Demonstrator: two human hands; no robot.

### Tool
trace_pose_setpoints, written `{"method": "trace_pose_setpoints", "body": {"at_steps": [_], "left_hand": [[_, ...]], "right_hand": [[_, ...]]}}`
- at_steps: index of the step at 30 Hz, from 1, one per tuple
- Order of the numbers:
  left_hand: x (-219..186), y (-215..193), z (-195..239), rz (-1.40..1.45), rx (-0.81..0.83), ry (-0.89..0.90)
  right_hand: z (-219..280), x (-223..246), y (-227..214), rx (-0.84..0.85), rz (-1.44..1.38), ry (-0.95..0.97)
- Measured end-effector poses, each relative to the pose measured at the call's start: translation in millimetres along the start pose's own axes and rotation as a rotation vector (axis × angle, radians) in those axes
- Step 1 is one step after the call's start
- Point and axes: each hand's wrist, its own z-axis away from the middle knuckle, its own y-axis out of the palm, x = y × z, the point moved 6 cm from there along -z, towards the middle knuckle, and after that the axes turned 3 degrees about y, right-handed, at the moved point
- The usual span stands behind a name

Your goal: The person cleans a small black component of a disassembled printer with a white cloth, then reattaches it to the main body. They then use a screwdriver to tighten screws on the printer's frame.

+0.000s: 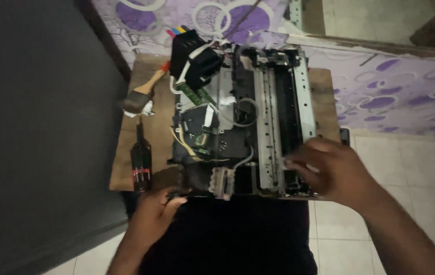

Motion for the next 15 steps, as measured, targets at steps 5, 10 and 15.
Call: {"method": "trace_pose_setpoints", "body": {"at_steps": [5, 10, 15], "left_hand": [[20.7, 9.6, -1.3, -0.111, 0.048, -0.125], [-4.3, 4.5, 0.3, -0.002, 0.084, -0.105], [-7.0, -8.1, 6.2, 0.048, 0.104, -0.051]], "right_hand": [[-73.3, 31.7, 40.4, 0.215, 0.339, -0.176], [-102.4, 48.4, 58.2, 0.396, 0.349, -0.111], [-69.5, 27.2, 19.7, 0.42, 0.222, 0.189]]}}
